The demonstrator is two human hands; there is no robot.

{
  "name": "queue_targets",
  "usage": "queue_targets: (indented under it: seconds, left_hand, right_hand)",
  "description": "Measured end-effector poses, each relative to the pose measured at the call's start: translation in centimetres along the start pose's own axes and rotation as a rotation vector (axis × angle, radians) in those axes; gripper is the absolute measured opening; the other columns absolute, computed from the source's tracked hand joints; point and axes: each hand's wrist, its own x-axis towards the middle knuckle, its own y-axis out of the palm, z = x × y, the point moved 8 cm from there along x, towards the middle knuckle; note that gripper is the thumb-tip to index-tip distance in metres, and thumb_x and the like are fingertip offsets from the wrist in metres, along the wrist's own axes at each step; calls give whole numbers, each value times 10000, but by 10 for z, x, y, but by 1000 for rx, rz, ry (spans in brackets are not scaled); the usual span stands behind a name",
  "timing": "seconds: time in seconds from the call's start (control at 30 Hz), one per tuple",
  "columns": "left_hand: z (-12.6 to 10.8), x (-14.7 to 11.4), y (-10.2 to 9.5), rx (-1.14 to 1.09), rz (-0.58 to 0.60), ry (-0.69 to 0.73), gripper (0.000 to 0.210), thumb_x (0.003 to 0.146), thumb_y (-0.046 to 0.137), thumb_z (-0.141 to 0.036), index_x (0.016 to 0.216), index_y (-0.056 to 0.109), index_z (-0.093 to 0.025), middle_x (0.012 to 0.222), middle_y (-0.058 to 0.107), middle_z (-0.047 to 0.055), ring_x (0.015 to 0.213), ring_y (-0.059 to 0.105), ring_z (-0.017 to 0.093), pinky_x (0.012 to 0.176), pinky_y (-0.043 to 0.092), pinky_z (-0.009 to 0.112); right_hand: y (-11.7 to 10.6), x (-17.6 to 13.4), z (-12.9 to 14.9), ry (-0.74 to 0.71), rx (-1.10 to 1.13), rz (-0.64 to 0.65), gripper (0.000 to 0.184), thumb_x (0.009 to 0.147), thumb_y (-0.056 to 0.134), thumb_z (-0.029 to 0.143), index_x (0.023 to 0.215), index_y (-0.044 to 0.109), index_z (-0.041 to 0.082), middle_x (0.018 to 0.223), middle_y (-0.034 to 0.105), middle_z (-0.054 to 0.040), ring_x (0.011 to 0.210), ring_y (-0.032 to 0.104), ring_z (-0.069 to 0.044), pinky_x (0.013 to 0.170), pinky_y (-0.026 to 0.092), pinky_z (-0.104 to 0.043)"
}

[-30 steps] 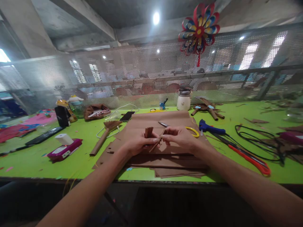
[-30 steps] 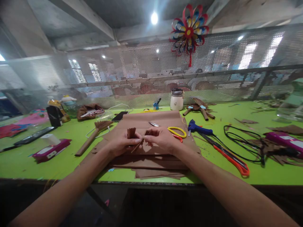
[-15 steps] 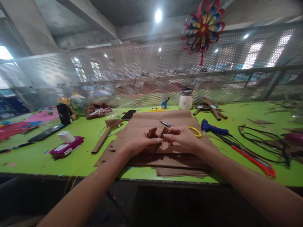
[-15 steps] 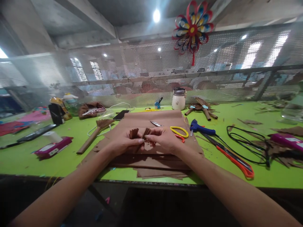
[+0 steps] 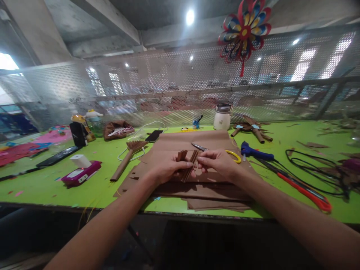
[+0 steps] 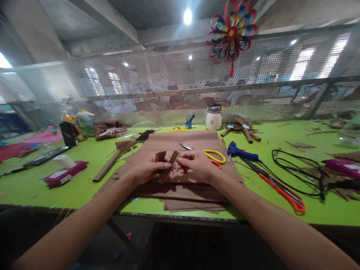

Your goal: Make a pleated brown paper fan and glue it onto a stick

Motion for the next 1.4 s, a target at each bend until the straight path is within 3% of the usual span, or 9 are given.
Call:
queue_targets:
  seconds: [0.13,0.67,0.87,1.03,1.17,1.4]
  left_hand:
    - [4,1,4,48,77,-46,283,728,588,-330,916,593,-118,690,658,93,582,592,130,468,381,178]
    - [8,2,-4,46,-23,-52,270,713,593,-288,936,598,-136,715,659,66,611,599,131,500,398,188]
    - [4,-1,3,73,46,-48,274,737,574,-318,930,590,-125,683,661,81,617,601,137,502,388,187]
    - [5,-1,0,33,22,-61,274,725,591,-315,937,579,-141,732,663,80,650,613,147,539,413,206]
    - [5,0,4,48,91,-50,293,752,560,-334,955,559,-123,699,647,88,609,598,138,474,353,184]
    - [7,-1,8,57,140,-60,325,729,598,-374,928,558,-120,693,649,75,540,557,99,456,320,176]
  right_hand:
    - [1,-1,2,-1,-22,-1,284,724,601,406,702,617,123,657,603,-22,519,493,-79,533,417,-237]
    - [-1,-1,0,45,-11,-59,246,712,603,370,663,595,129,607,583,-10,493,479,-80,500,412,-234]
    - [1,-2,3,53,10,-59,243,703,612,366,641,583,132,598,579,-6,488,475,-80,503,399,-240]
    - [-2,-2,-2,41,13,-58,198,735,589,311,677,587,121,626,586,-13,498,472,-76,513,389,-235]
    - [-4,-1,-4,40,22,-52,181,735,594,295,687,589,121,633,590,-13,509,478,-77,525,387,-234]
    - [1,-1,-4,68,42,-32,284,736,594,414,716,597,130,644,602,-17,513,484,-74,524,385,-226]
